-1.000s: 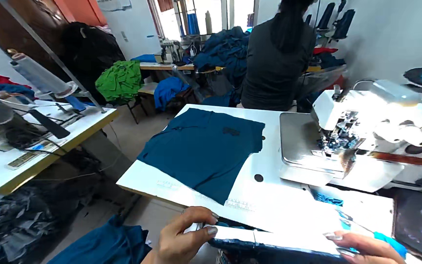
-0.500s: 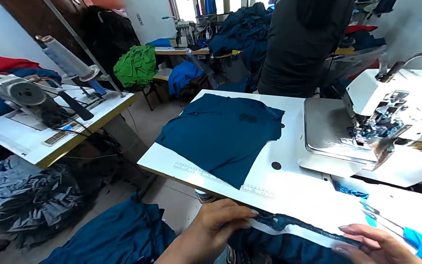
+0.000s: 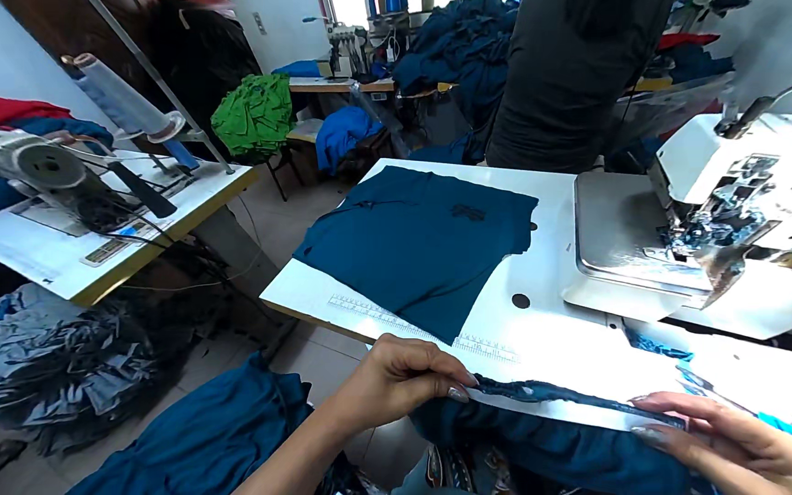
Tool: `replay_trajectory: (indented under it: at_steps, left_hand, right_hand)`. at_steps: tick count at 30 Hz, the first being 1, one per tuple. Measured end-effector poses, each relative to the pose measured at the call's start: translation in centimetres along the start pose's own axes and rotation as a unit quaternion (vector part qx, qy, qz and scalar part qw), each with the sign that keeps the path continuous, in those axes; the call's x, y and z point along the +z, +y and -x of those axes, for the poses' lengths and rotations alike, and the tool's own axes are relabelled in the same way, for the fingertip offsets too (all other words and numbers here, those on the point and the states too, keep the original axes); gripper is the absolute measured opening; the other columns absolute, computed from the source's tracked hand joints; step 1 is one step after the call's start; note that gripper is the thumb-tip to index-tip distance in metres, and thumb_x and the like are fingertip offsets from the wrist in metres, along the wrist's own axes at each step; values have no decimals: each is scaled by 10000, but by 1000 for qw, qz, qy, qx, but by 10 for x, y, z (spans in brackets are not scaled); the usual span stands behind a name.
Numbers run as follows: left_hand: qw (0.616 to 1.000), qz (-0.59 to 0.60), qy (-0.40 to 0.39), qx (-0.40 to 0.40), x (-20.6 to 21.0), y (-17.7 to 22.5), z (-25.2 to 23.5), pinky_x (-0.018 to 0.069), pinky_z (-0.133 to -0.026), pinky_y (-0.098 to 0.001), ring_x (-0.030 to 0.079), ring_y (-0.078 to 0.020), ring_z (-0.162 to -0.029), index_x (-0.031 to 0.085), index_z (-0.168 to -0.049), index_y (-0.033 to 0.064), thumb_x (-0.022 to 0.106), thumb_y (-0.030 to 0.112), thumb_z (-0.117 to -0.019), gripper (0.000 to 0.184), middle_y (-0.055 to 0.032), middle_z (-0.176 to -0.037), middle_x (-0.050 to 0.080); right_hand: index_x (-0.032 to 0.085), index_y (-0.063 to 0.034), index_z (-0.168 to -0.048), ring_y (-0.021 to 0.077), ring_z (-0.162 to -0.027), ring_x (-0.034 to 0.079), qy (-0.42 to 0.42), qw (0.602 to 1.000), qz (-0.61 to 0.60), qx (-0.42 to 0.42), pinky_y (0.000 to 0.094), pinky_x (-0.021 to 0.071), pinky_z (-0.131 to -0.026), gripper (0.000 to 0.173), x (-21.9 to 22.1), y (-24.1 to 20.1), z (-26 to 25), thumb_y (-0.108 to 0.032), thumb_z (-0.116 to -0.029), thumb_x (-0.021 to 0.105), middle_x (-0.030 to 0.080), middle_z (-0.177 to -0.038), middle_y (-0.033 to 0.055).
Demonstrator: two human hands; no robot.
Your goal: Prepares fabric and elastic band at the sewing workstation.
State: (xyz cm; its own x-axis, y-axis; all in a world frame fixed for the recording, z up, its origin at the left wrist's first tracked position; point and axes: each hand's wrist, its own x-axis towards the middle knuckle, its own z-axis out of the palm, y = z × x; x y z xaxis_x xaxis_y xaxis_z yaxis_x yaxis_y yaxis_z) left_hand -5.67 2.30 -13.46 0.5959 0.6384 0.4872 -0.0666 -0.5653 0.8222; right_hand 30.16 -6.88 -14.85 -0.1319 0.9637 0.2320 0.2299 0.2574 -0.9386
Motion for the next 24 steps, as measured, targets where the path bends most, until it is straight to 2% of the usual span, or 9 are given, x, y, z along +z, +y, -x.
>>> replay_trajectory:
  at_steps: [3,7,11,13,15,17,18,21,24]
  left_hand:
    - [1000,4,-11,12,0,-3,-6,575,-855,-186,703,-16,-928,764,-997,25,689,58,-958,90,-25,-959,765]
    - [999,7,-31,27,-1,-5,-10,563,-880,-188,692,-17,-961,729,-982,15,638,69,-993,106,-39,-975,752]
    - [997,16,-72,-2,5,-4,-11,537,-822,-163,647,-1,-906,641,-1043,-31,565,86,-1038,140,-85,-1026,701]
    - [996,2,-86,-10,10,-3,-11,536,-812,-162,649,-7,-897,612,-1069,-36,544,84,-1046,139,-103,-1044,697]
    - [996,-6,-92,-14,15,-2,-11,536,-814,-168,653,-18,-900,581,-1081,-30,528,80,-1051,127,-111,-1045,691]
    - [995,-9,-95,-20,20,-1,-12,542,-827,-180,664,-31,-916,562,-1087,-26,514,74,-1055,115,-117,-1048,691]
    - [995,-10,-96,-24,22,-1,-13,546,-828,-184,668,-34,-919,556,-1089,-23,511,74,-1058,112,-118,-1048,692]
    - [994,-19,-100,-31,27,0,-14,547,-822,-187,673,-41,-919,542,-1089,-17,494,54,-1056,91,-125,-1069,694]
    - [994,-18,-100,-33,25,4,-17,546,-860,-194,672,-40,-961,536,-1099,-17,482,65,-1066,103,-115,-1078,692]
  right_hand:
    - [719,-134,-1150,-15,-947,698,-23,1000,6,-8,209,599,-844,268,-3,0,-3,6,-924,686,740,-1116,-127]
    - [714,-43,-1122,-44,-893,684,-33,999,24,-10,187,589,-816,209,-4,-4,-1,14,-922,691,745,-1066,-92]
    - [638,53,-1121,-58,-756,622,-64,996,65,19,154,541,-691,208,-4,-4,2,-2,-925,680,722,-1089,36]
    - [634,81,-1107,8,-779,644,-101,990,98,21,187,554,-701,211,-4,-1,3,-47,-946,680,703,-1118,136]
    - [671,86,-1068,144,-854,689,-128,982,140,8,286,577,-757,211,1,-1,1,-83,-944,691,704,-1114,219]
    - [676,71,-1022,294,-998,706,-144,974,172,-23,419,578,-872,228,8,1,-3,-133,-930,721,701,-1117,254]
    - [670,64,-1027,322,-1033,699,-141,973,178,-36,452,568,-900,264,13,1,-5,-168,-922,739,700,-1119,253]
    - [644,48,-1164,281,-1095,687,-116,979,161,-47,435,555,-950,457,36,-1,-11,-309,-905,761,706,-1161,209]
    - [542,40,-1352,228,-1162,664,-110,984,129,-53,404,540,-1004,717,59,6,-17,-442,-872,771,690,-1236,169]
